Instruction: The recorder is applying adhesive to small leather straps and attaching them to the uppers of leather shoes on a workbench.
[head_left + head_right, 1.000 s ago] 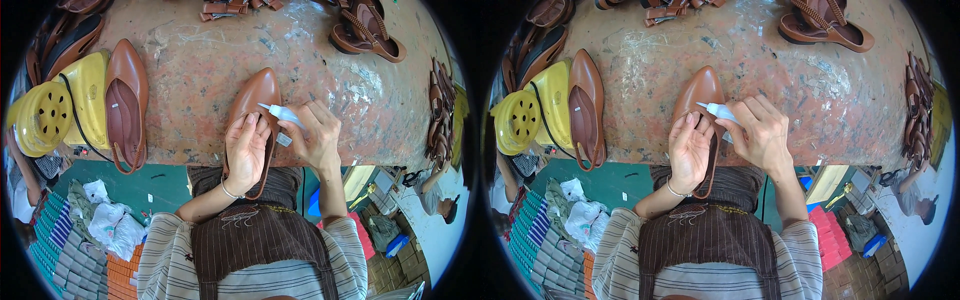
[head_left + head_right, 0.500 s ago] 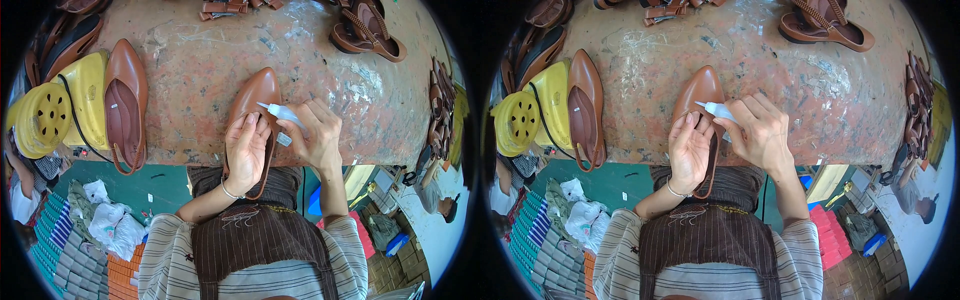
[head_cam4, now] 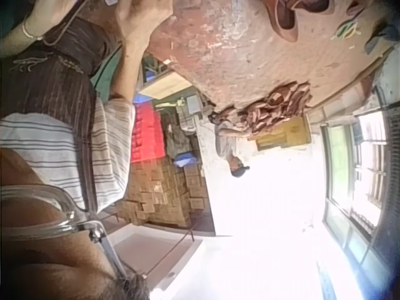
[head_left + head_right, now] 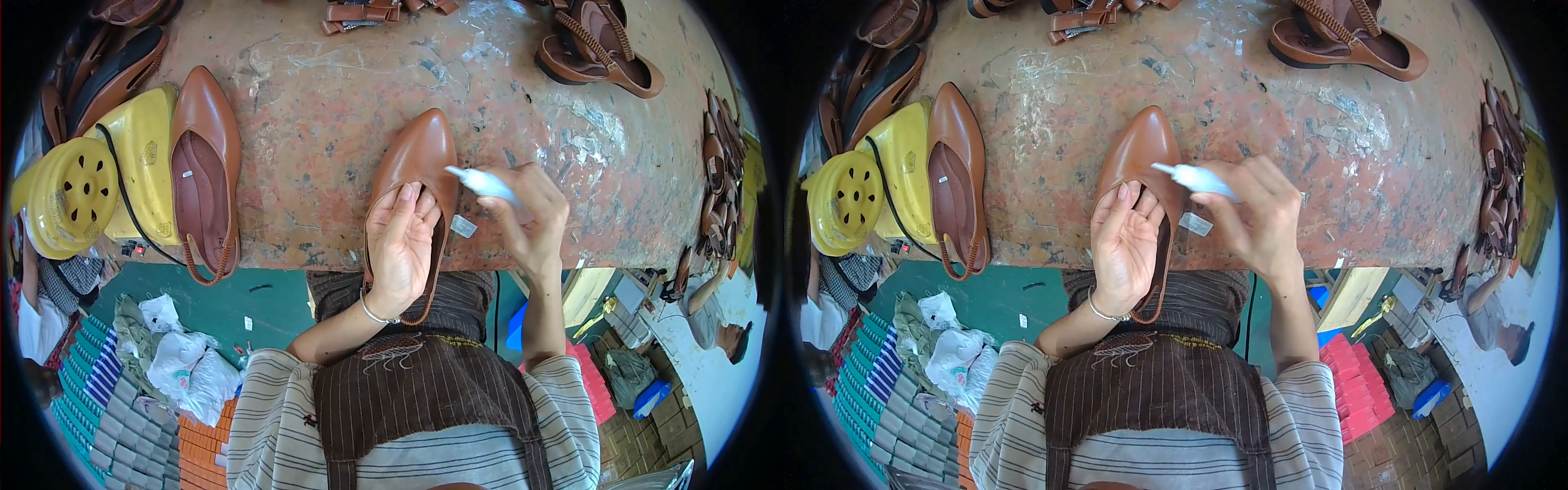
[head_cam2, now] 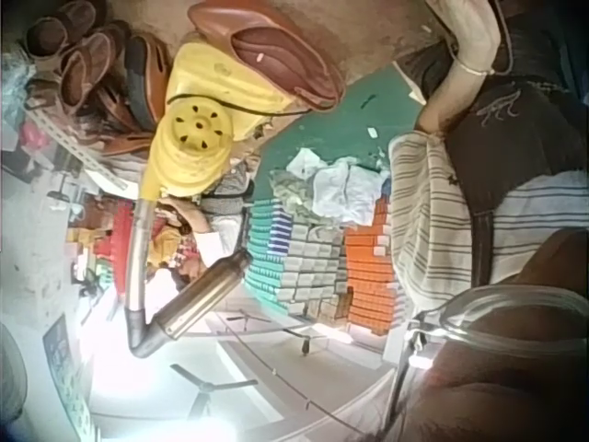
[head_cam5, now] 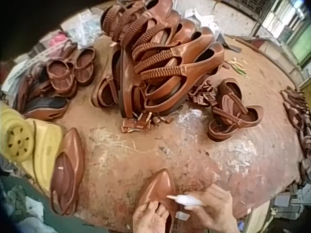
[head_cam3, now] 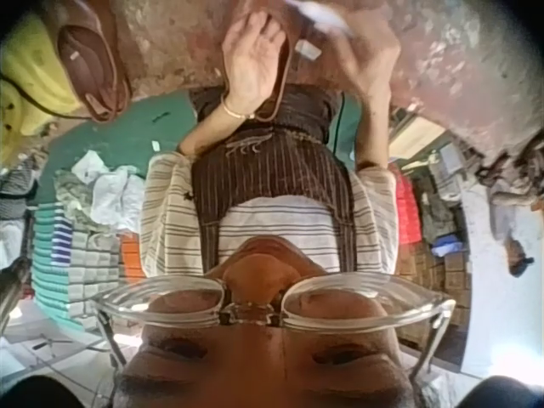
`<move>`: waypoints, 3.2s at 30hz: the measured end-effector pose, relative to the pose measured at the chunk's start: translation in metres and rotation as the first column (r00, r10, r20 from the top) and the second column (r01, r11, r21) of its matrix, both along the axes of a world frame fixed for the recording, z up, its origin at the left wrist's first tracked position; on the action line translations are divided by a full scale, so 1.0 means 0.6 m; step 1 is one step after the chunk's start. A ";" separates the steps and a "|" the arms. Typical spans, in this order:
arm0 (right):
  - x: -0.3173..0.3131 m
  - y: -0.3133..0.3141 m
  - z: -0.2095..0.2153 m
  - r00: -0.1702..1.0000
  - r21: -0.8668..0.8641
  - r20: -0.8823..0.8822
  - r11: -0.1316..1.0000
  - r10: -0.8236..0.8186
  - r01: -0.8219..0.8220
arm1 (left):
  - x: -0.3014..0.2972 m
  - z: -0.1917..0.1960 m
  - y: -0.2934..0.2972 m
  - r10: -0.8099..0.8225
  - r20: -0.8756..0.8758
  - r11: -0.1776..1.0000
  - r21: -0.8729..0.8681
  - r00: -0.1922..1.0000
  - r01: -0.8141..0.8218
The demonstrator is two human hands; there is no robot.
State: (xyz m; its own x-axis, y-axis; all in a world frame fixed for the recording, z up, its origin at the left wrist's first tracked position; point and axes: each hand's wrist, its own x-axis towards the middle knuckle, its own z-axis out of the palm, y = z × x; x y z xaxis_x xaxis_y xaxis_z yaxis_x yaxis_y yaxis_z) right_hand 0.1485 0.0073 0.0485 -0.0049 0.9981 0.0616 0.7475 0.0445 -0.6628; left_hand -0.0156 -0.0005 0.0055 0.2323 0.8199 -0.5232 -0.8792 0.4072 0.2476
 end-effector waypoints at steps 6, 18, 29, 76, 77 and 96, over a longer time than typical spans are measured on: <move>0.075 -0.041 -0.058 0.830 0.076 -0.298 0.855 -0.472 0.513 | 0.005 0.003 0.002 0.011 0.012 1.000 0.012 1.000 -0.011; 0.022 -0.058 -0.062 0.768 0.512 -0.181 0.608 -0.615 0.607 | 0.002 0.004 0.010 -0.013 -0.021 1.000 -0.003 1.000 0.013; -0.034 0.259 -0.115 0.902 0.327 0.055 0.861 -0.429 0.389 | 0.005 0.004 -0.008 -0.005 -0.033 0.998 -0.066 0.999 0.003; -0.068 0.020 -0.029 0.996 0.129 -0.090 0.991 -0.027 0.038 | 0.009 0.027 0.019 -0.043 -0.116 0.998 -0.061 0.992 0.036; -0.069 0.022 -0.026 0.997 0.120 -0.074 0.992 -0.026 0.035 | 0.009 0.028 0.021 -0.041 -0.119 0.998 -0.058 0.992 0.034; -0.032 -0.089 -0.101 0.824 0.066 -0.376 0.875 -0.424 0.480 | -0.095 0.207 0.117 -0.416 -0.052 0.889 0.186 0.908 0.418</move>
